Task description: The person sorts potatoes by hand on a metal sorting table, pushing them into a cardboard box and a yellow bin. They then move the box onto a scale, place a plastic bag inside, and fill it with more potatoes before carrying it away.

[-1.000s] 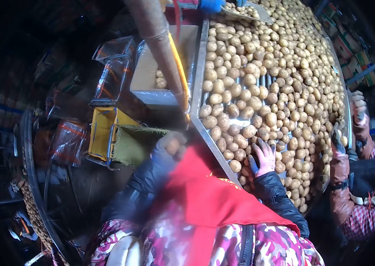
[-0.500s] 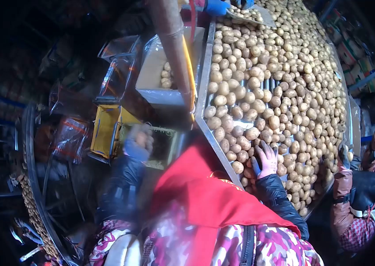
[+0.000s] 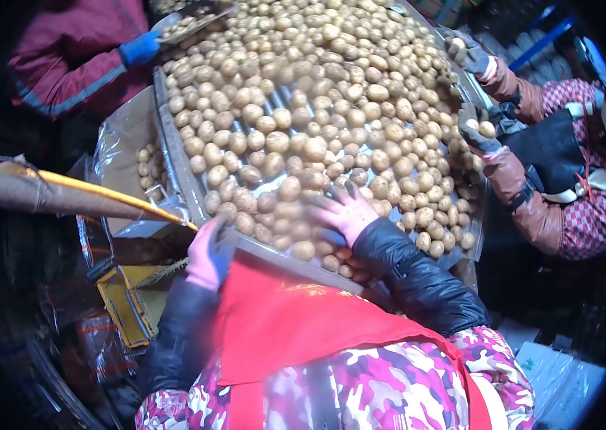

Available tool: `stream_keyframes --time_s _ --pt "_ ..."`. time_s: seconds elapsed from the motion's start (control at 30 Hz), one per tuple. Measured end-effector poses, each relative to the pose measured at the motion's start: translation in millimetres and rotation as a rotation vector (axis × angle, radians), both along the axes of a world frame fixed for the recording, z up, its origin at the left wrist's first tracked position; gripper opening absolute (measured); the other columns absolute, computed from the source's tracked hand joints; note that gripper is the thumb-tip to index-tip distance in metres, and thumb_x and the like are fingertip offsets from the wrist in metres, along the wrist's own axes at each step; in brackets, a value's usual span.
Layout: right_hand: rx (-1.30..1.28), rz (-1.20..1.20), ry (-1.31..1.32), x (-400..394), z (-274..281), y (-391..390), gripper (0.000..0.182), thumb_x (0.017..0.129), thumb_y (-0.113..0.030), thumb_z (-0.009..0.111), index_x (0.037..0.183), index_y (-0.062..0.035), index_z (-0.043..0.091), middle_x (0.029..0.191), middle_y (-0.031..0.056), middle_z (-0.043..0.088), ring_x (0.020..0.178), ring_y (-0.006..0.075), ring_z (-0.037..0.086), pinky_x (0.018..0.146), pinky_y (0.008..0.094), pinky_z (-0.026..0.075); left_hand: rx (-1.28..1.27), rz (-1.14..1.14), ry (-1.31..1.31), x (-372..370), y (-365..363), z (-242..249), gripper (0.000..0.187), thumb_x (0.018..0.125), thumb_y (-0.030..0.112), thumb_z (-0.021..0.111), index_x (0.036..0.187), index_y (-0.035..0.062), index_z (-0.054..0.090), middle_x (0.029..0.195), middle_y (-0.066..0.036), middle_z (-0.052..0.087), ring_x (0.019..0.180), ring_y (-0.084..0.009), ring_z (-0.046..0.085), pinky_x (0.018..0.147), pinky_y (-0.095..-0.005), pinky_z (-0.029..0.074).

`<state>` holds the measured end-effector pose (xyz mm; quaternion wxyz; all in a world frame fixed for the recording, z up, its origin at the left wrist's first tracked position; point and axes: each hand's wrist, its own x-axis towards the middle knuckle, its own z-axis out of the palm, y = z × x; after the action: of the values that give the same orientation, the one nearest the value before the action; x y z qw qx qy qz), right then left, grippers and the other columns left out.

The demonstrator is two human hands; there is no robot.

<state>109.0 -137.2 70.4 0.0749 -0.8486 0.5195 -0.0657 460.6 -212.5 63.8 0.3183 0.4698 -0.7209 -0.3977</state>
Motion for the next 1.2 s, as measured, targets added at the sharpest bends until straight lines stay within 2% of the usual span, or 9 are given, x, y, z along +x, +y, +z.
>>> stream_keyframes --time_s 0.27,0.37,0.5,0.63,0.8,0.93,0.97,1.03,1.2 --pt "-0.244 -0.71 0.063 -66 -6 20 0.055 0.088 -0.042 0.071 0.135 -0.0143 0.062 0.147 0.0164 0.055 0.138 0.0365 0.05 0.119 0.0563 0.031 -0.636 -0.269 -0.403 -124 -141 -27 0.045 0.088 0.028 0.074 0.127 0.0074 0.067 0.13 -0.019 0.064 0.119 -0.0393 0.059 0.104 -0.0485 0.048" --pt "-0.159 -0.693 0.101 -67 -29 61 0.057 0.086 -0.041 0.071 0.133 -0.0091 0.062 0.131 0.0147 0.063 0.127 0.034 0.056 0.109 0.0567 0.039 -0.504 -0.336 -0.8 -169 -157 -13 0.051 0.087 0.032 0.073 0.135 0.0155 0.064 0.133 -0.014 0.063 0.123 -0.0353 0.058 0.104 -0.0481 0.049" --pt "-0.003 -0.689 0.021 -2 1 102 0.063 0.087 -0.046 0.071 0.138 -0.0102 0.061 0.14 0.0143 0.061 0.136 0.0354 0.051 0.118 0.0649 0.028 -0.409 -0.388 -1.072 -209 -155 9 0.039 0.096 0.021 0.053 0.133 0.021 0.066 0.132 -0.007 0.065 0.126 -0.0312 0.059 0.102 -0.0474 0.051" --pt "-0.063 -0.607 -0.143 1 15 106 0.056 0.09 -0.04 0.072 0.135 -0.009 0.064 0.13 0.0146 0.067 0.127 0.0364 0.059 0.114 0.0593 0.038 -0.458 -0.418 -0.987 -201 -173 -4 0.029 0.095 0.027 0.058 0.117 0.0146 0.072 0.123 -0.016 0.068 0.117 -0.0353 0.066 0.098 -0.0476 0.054" --pt "0.084 -0.729 -0.724 2 29 104 0.054 0.09 -0.029 0.077 0.135 -0.0045 0.062 0.12 0.014 0.07 0.104 0.0346 0.069 0.088 0.0416 0.056 -0.438 -0.339 -0.9 -169 -157 6 0.054 0.081 0.056 0.077 0.101 0.0057 0.074 0.103 -0.022 0.075 0.099 -0.0398 0.072 0.09 -0.0492 0.057" --pt "0.447 -0.808 -1.506 11 -13 93 0.048 0.093 -0.025 0.074 0.136 -0.0081 0.062 0.133 0.0162 0.063 0.112 0.0339 0.066 0.097 0.0421 0.054 0.137 -0.386 -0.412 -173 -97 62 0.042 0.082 0.034 0.079 0.112 0.0046 0.074 0.1 -0.018 0.077 0.096 -0.0344 0.075 0.088 -0.0437 0.059" --pt "0.397 -0.684 -1.525 11 -34 94 0.048 0.095 -0.026 0.073 0.139 -0.0094 0.06 0.134 0.0152 0.063 0.113 0.0317 0.066 0.097 0.0411 0.054 -0.167 -0.595 -0.339 -175 -80 39 0.05 0.082 0.036 0.084 0.119 0.0043 0.074 0.104 -0.018 0.075 0.098 -0.0361 0.073 0.089 -0.0409 0.058" --pt "0.864 -0.887 -2.326 18 7 86 0.041 0.103 -0.025 0.065 0.141 -0.0093 0.06 0.131 0.0118 0.064 0.113 0.0245 0.066 0.097 0.0378 0.055 -0.414 -0.883 -0.225 -187 -57 20 0.057 0.085 0.033 0.08 0.135 0.0097 0.066 0.128 -0.019 0.067 0.117 -0.0381 0.064 0.102 -0.0456 0.051" --pt "0.631 -0.821 -1.67 12 -12 121 0.032 0.105 -0.019 0.06 0.132 -0.0029 0.064 0.118 0.0115 0.071 0.102 0.0191 0.071 0.087 0.0315 0.057 -0.729 -0.708 -0.78 -205 -106 -5 0.061 0.09 0.036 0.072 0.146 0.0164 0.057 0.157 -0.011 0.047 0.144 -0.0415 0.041 0.12 -0.0618 0.029"
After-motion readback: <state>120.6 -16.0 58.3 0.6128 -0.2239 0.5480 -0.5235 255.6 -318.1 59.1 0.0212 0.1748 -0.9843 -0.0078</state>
